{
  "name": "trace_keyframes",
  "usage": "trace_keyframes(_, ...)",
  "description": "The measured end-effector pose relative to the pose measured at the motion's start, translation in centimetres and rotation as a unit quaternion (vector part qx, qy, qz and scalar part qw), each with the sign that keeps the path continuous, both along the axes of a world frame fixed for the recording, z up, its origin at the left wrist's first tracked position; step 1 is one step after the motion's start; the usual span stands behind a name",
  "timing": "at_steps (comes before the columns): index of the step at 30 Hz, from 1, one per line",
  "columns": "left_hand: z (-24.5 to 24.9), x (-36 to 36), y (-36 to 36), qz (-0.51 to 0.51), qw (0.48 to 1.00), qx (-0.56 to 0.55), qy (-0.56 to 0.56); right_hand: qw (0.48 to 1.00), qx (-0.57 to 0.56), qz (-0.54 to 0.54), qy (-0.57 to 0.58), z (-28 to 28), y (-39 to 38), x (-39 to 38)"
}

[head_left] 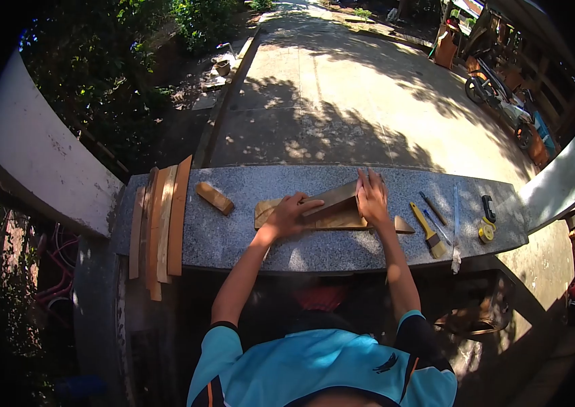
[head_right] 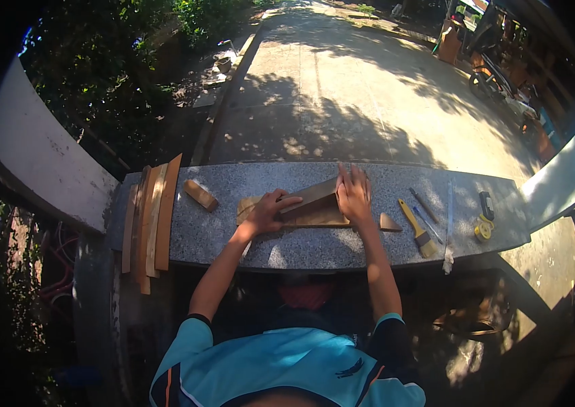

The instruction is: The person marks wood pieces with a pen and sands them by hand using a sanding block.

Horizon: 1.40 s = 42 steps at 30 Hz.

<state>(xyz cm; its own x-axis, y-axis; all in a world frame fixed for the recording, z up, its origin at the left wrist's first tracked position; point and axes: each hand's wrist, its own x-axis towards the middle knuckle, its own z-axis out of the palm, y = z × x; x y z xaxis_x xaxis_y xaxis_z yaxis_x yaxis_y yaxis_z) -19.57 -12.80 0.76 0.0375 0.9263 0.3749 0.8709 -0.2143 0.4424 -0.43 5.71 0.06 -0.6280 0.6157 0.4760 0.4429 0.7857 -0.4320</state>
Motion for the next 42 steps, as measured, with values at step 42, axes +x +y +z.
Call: trace_keyframes(42,-0.8,-0.8,1.3,-0.004,0.966,-0.013,-0.257,0.993,0.102,-0.033,-0.052,0.4,-2.8,-3.2)
